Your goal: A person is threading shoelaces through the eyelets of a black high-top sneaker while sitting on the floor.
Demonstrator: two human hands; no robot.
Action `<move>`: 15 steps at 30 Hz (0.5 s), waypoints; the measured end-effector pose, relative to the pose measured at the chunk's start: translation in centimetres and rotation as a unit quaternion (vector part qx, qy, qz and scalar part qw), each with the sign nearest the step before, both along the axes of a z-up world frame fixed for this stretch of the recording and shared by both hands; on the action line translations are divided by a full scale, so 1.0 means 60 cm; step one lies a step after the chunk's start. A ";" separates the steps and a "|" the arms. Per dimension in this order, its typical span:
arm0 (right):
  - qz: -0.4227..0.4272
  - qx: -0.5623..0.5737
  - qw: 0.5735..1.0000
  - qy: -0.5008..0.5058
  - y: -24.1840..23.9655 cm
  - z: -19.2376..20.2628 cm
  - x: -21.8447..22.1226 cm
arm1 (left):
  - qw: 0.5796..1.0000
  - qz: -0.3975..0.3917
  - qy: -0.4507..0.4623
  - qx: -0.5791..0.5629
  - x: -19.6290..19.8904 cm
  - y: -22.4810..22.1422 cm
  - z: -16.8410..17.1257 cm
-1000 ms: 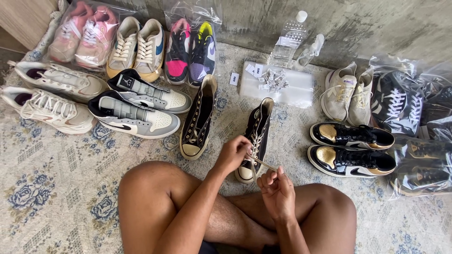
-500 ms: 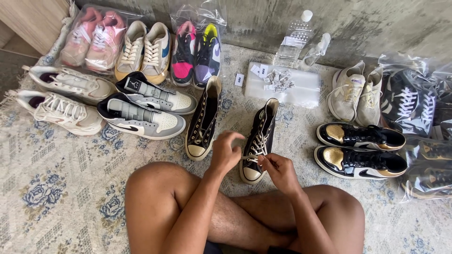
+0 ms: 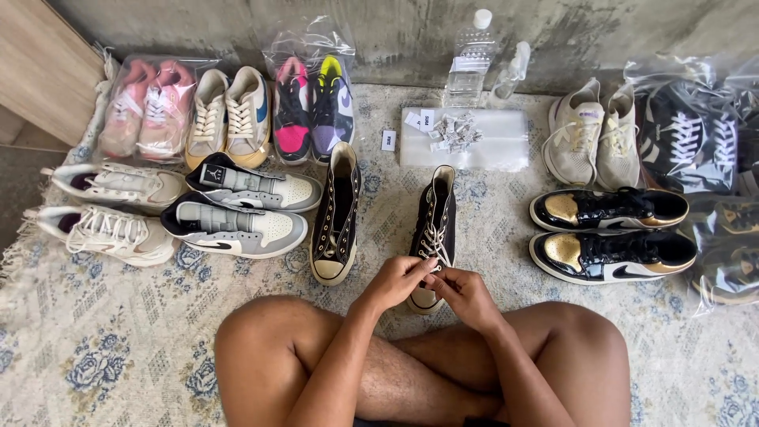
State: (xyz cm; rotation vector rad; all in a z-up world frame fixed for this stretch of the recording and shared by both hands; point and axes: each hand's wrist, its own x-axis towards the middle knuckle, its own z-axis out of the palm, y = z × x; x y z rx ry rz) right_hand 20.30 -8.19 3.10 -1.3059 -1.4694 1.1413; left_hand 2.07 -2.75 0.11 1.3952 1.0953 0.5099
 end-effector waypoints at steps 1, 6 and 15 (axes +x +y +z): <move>-0.003 0.000 1.000 0.002 0.000 -0.001 0.001 | 1.000 -0.003 0.002 0.000 0.000 0.001 -0.001; 0.008 -0.025 0.999 0.039 0.007 -0.011 0.005 | 0.996 0.069 -0.050 0.001 -0.002 0.006 -0.016; 0.018 -0.023 0.999 0.044 0.007 -0.026 0.016 | 0.973 0.214 -0.046 0.075 -0.026 0.042 -0.083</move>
